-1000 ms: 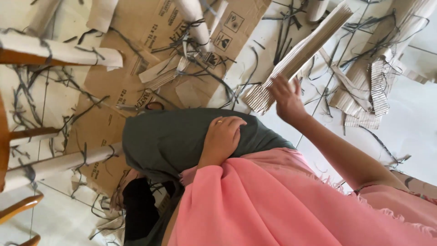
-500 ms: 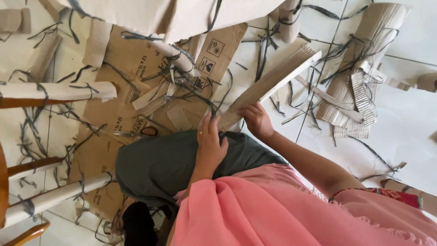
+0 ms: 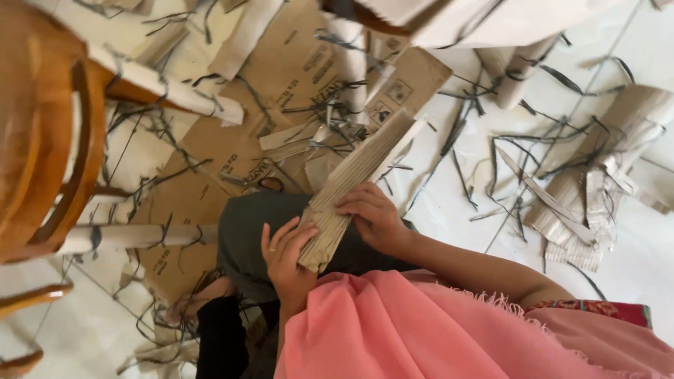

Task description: Wrapping the legs of a wooden chair with cardboard and securing them with plastic ties for protection.

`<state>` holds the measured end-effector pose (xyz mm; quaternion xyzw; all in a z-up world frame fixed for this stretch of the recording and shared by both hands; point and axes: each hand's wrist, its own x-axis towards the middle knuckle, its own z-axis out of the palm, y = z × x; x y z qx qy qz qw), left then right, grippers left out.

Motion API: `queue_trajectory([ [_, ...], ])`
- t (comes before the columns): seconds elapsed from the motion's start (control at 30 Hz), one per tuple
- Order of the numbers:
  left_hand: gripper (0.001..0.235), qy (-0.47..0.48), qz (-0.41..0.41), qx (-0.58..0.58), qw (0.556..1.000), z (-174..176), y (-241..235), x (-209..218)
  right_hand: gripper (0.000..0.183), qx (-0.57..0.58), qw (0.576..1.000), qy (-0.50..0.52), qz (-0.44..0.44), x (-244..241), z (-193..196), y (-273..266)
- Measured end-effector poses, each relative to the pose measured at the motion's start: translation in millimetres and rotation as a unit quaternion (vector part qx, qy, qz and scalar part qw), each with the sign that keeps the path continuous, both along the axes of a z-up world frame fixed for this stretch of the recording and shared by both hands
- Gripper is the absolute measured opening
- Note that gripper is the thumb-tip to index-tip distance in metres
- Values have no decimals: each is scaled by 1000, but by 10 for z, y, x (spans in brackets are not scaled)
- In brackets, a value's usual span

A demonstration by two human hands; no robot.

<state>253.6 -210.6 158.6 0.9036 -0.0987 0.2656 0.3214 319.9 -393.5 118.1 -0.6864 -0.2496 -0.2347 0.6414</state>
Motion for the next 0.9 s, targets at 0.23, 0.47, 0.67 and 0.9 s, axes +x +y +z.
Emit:
queue_trajectory([
  [0.23,13,-99,109,-135,980,501,552,-698,25,-38,970,-114,212,11,742,872],
  [0.47,27,-341,192,-263,882,573,1163,-1694,24,-41,882,-199,425,-342,1463,2102],
  [0.67,20,-454,367,-164,795,932,1378,-2476,28,-144,785,-303,521,-1052,1856,3155],
  [0.9,33,-405,485,-198,749,1009,1588,-3333,24,-107,629,-300,710,-1958,2041,4285],
])
